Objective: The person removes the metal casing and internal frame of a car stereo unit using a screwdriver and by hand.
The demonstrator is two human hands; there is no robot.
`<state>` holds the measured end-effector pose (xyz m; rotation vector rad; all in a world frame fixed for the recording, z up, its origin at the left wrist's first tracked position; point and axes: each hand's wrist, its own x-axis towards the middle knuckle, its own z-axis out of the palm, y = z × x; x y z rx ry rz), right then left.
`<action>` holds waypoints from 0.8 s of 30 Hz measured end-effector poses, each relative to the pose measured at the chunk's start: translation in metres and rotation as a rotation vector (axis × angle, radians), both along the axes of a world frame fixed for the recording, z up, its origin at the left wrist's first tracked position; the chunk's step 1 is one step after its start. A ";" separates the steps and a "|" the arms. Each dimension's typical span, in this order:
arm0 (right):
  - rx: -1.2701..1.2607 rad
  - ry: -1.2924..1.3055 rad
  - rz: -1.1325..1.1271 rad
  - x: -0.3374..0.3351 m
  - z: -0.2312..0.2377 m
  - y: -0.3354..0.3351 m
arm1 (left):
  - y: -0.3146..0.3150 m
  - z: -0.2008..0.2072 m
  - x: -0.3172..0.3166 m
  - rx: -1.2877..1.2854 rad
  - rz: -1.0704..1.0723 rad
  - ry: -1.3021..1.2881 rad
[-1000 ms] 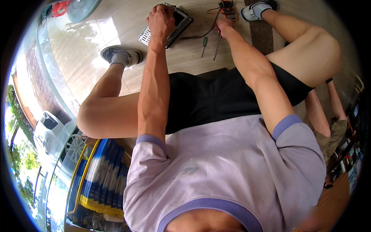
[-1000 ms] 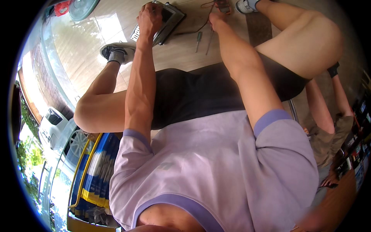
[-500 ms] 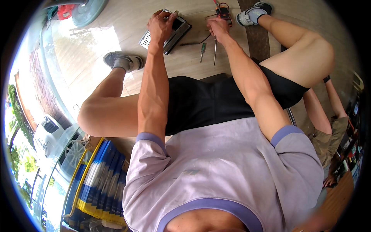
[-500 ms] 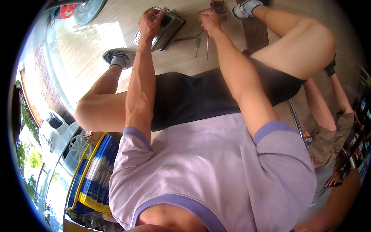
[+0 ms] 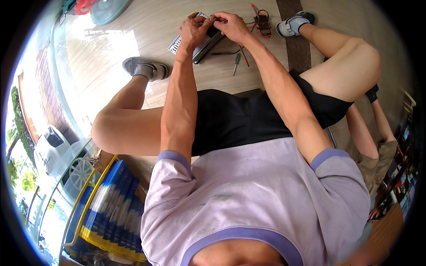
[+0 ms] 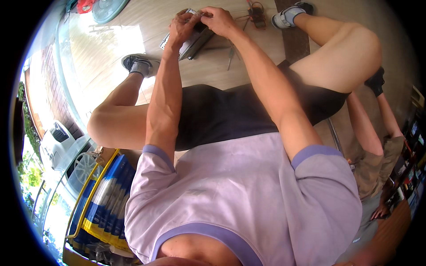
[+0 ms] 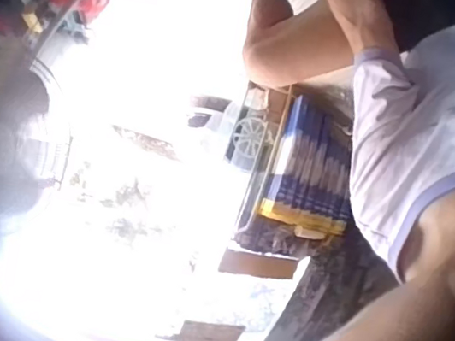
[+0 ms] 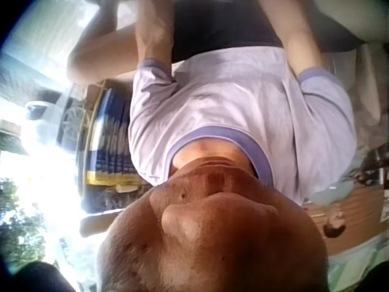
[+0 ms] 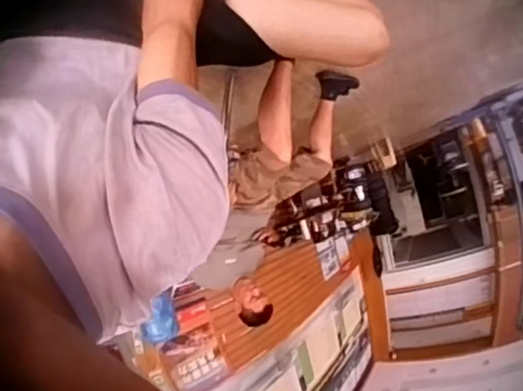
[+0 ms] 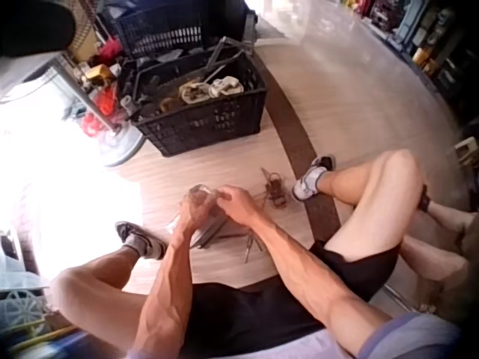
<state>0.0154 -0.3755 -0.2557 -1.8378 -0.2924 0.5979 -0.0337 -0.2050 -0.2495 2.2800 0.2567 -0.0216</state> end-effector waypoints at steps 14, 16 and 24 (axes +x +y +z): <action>0.198 0.278 -0.016 -0.005 0.015 -0.008 | -0.008 0.010 -0.009 -0.173 0.101 -0.004; 0.234 0.253 -0.043 -0.004 0.007 -0.009 | -0.011 0.015 -0.006 -0.178 0.079 -0.013; 0.078 0.024 -0.038 -0.007 0.008 -0.005 | -0.013 0.013 -0.011 -0.249 0.077 0.038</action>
